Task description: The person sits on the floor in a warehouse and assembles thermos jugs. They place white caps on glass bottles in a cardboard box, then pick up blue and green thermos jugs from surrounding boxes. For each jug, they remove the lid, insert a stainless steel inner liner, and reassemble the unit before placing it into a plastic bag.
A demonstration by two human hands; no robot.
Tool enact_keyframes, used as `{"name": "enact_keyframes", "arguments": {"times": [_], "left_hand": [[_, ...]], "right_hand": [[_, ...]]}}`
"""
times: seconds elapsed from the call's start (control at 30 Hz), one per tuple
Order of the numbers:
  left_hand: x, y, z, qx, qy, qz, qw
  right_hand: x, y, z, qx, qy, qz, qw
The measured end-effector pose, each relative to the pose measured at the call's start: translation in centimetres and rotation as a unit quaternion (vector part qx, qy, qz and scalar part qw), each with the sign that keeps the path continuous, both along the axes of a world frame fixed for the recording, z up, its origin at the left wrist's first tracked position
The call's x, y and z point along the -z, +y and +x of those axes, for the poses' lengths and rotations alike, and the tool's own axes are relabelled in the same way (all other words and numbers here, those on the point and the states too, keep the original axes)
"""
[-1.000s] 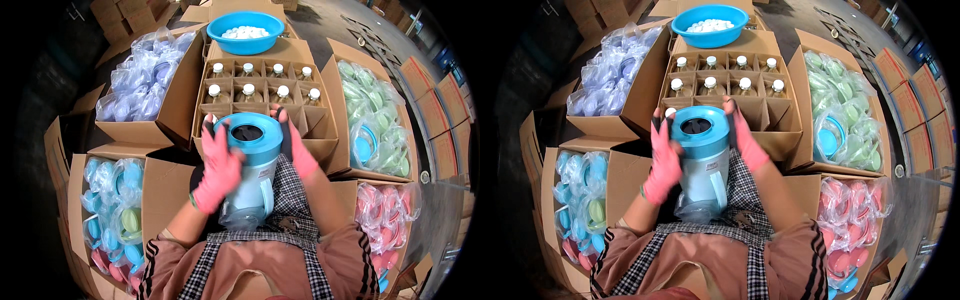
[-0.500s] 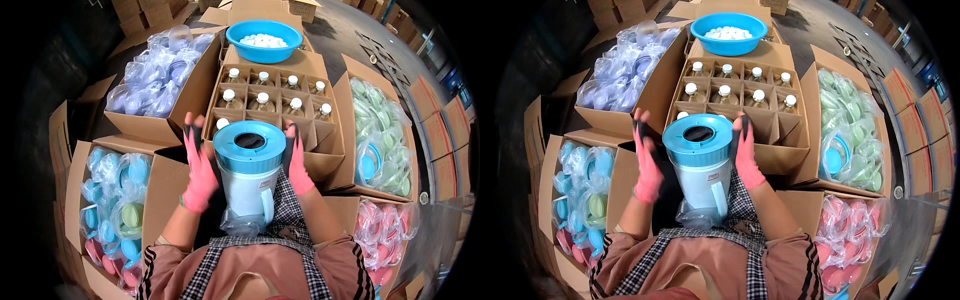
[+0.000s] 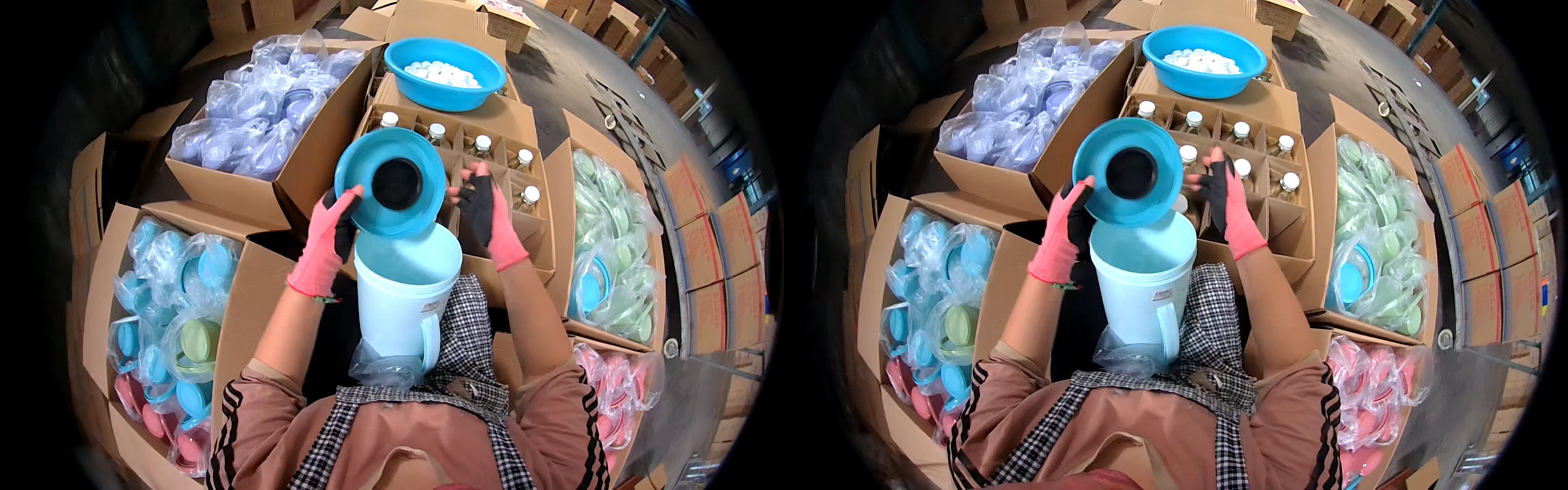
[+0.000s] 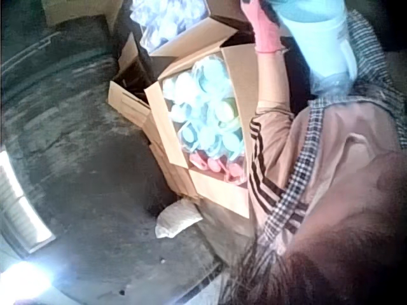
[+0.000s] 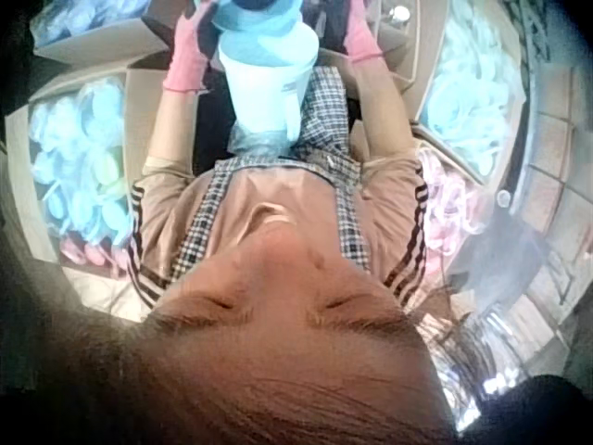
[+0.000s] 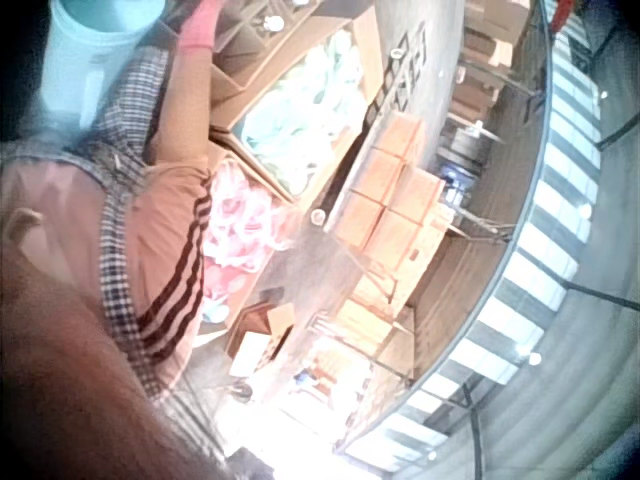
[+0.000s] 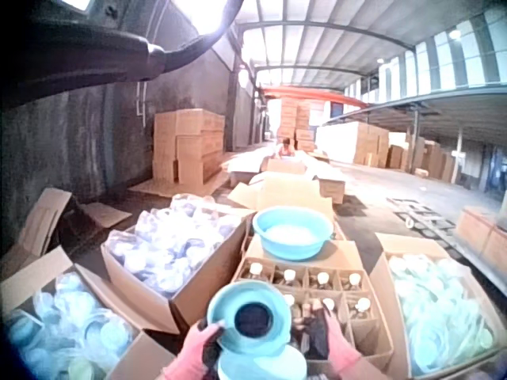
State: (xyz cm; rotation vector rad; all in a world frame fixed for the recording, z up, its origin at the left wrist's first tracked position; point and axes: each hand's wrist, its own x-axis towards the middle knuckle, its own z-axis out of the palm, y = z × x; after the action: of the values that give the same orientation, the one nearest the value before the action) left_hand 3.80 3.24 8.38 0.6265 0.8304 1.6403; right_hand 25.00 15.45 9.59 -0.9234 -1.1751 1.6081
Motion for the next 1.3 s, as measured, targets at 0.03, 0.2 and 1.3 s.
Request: {"name": "enact_keyframes", "arguments": {"times": [0.03,0.2,1.3], "left_hand": [[0.5,0.1,1.8,-0.029,-0.135,0.043,0.99],[8.1,1.4,0.9,-0.113,-0.38,0.075,0.915],[2.2,-0.5,0.4,0.039,-0.278,0.197,0.939]], "right_hand": [[3.4,2.3,1.0,0.026,-0.044,-0.019,0.999],[12.4,4.5,-0.9,-0.003,-0.577,0.318,0.753],[-14.9,0.9,14.0,0.135,-0.174,0.131,0.967]]}}
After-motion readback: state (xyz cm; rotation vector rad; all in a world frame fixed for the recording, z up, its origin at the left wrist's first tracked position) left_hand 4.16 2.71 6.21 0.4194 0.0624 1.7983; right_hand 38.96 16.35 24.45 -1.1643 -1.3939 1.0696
